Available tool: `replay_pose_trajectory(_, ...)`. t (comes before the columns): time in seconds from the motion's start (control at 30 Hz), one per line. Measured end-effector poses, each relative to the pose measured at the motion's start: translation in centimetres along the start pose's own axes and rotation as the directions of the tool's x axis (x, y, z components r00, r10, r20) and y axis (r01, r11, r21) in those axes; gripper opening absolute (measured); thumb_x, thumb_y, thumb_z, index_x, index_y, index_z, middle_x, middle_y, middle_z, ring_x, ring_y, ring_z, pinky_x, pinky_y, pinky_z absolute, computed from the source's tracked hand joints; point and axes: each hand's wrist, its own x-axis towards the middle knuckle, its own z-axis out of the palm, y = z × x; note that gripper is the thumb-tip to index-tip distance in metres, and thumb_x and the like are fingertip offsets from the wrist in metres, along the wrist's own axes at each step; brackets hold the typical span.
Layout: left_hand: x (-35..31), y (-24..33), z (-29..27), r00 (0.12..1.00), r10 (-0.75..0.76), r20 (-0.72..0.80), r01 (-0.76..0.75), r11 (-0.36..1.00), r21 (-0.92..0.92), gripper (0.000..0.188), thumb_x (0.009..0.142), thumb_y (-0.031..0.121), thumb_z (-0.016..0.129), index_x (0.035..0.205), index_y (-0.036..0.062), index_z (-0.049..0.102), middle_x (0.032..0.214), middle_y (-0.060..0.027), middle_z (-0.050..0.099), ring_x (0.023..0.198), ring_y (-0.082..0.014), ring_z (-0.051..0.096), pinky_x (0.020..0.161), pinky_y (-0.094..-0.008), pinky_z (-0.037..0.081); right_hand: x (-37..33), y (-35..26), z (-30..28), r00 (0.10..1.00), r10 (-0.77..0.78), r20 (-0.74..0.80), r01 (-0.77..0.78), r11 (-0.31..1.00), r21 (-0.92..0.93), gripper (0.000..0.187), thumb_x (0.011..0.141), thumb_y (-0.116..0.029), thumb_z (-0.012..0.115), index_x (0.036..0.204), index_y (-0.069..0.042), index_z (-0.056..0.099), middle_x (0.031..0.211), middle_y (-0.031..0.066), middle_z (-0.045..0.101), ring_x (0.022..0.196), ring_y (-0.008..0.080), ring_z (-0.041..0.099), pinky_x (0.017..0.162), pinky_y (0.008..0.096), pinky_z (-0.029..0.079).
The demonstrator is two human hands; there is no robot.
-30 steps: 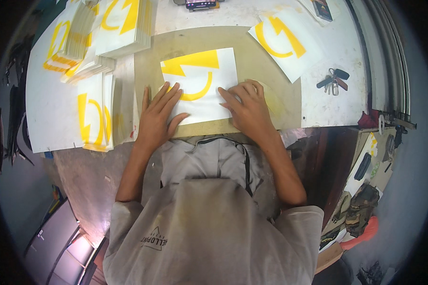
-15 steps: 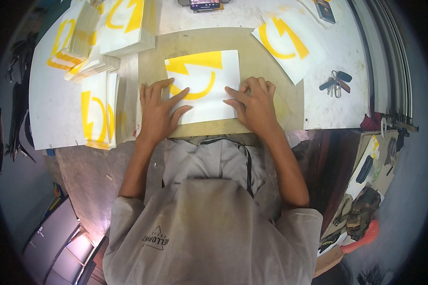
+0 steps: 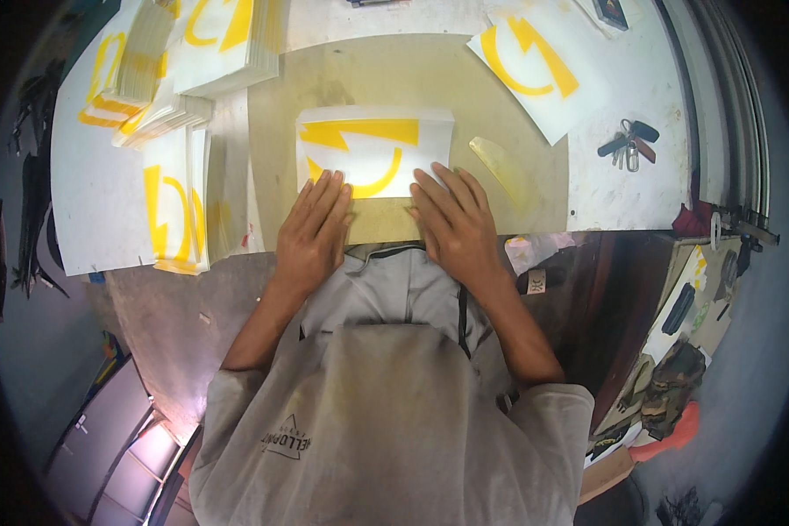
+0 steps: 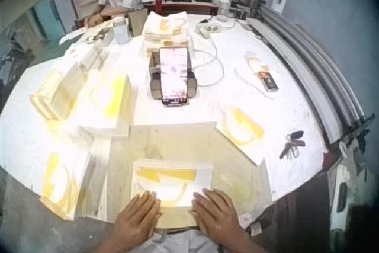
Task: The person repeatedly folds white paper sheets with yellow printed designs in half, then unfolds them and places them into a stack. The person uses a small plastic scraper to press along the fold lines. A smartphone is visible on the table.
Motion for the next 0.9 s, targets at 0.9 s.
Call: replay_pose_trajectory(0.9, 0.7, -0.1, -1.0, 0.995, -0.030, 0.090, 0.028, 0.999, 0.030, 0.041, 0.097, 0.007, 0.069, 0.137, -0.0029, 0.068, 0.152, -0.0175, 0.060, 0.149, -0.0412, 0.048, 0.119, -0.0482, 0.045, -0.6, -0.2, 0.5, 0.995, 0.092, 0.035, -0.089, 0.992, -0.093, 0.031, 0.097, -0.021, 0.073, 0.124, -0.005, 0.075, 0.146, 0.0068, 0.066, 0.144, 0.0316, 0.054, 0.122, 0.0665, 0.028)
